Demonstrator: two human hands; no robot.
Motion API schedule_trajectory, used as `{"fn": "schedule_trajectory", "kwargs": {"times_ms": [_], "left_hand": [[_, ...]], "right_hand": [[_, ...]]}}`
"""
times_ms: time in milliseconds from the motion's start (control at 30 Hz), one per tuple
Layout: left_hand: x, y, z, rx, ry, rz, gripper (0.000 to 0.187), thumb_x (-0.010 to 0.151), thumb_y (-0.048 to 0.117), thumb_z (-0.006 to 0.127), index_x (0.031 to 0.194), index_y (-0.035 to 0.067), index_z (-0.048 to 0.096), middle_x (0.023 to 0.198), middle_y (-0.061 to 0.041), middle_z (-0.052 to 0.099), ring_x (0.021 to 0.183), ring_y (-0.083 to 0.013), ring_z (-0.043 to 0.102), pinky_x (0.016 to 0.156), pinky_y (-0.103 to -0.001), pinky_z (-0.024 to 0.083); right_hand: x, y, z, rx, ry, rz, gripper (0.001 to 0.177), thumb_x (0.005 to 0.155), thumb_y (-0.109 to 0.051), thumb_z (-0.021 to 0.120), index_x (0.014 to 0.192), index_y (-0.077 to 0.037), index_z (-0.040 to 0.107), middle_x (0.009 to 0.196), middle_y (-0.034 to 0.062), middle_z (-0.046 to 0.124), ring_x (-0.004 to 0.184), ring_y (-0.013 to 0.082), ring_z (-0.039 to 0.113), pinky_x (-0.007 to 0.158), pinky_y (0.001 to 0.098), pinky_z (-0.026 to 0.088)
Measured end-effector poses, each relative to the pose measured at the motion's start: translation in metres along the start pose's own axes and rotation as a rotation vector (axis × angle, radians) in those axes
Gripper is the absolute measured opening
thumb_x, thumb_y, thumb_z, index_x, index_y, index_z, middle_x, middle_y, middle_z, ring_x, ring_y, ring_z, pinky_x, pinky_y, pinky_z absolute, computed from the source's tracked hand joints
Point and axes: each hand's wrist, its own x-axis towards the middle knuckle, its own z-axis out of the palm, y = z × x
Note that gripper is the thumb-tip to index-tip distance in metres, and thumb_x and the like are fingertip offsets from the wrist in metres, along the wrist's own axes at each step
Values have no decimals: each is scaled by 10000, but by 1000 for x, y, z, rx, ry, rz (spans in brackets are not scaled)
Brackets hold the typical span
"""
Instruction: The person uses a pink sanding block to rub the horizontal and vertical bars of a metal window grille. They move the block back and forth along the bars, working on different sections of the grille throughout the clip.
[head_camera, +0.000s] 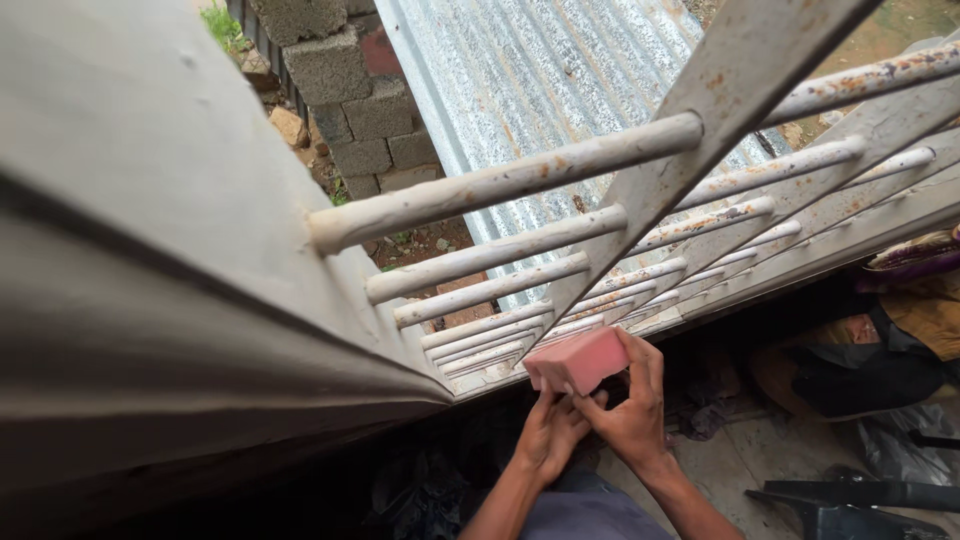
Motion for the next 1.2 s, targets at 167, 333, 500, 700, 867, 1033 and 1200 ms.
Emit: {"fn": "schedule_trajectory", "kwargs": {"times_ms": [167,333,500,700,867,1033,1200], "left_hand": [[22,-4,30,-140,-217,161,535,1036,361,567,1465,57,467,1364,-124,579,1202,-244,615,1095,-438,513],[21,-3,29,-244,-154,171,464,1053,292,543,1436,39,474,1386,-142,566,1265,-264,600,1137,-391,499],[21,6,27,-184,-131,214,406,1021,203,540,1400,68,486,1374,-119,573,1259,-248,599,1132,-404,493],[3,19,8,-159,-73,203,456,1027,229,516,1423,7,479,1386,-146,579,1274,-263,585,1141,-430,469],[16,9,11,-69,-106,139,518,1046,328,497,1449,4,467,1389,-135,575,1275,-262,585,1098,-435,483],[53,-14,24,-17,-137,106,648,1030,487,502,1457,0,477,1358,-142,579,1210,-255,602,1068,-410,515],[49,-4,11,39,-93,133,565,1035,372,513,1439,-21,482,1364,-161,587,1213,-267,606,1053,-404,517]], "right_hand": [[4,-11,6,41,100,-41,884,672,-209,888,1435,-96,458,1378,156,459,1249,309,569,894,382,607],[-8,-14,2,-77,83,-7,899,606,-241,952,1382,-159,504,1346,170,463,1185,326,576,840,384,584],[-2,-24,13,-99,132,-74,805,649,-195,909,1366,-125,552,1331,184,498,1184,349,592,902,423,563],[-4,-35,30,-68,33,-131,738,687,-186,881,1355,-100,582,1302,180,550,1154,351,626,895,419,575],[4,-29,25,-43,21,-201,693,710,-198,903,1328,-115,601,1276,153,556,1111,312,651,878,390,600],[16,-12,1,-135,138,-138,646,685,-166,895,1282,-118,653,1291,166,532,1075,306,652,829,369,602],[15,-16,11,-116,109,-61,640,681,-154,879,1282,-101,665,1270,173,550,1072,303,645,816,378,582]]}}
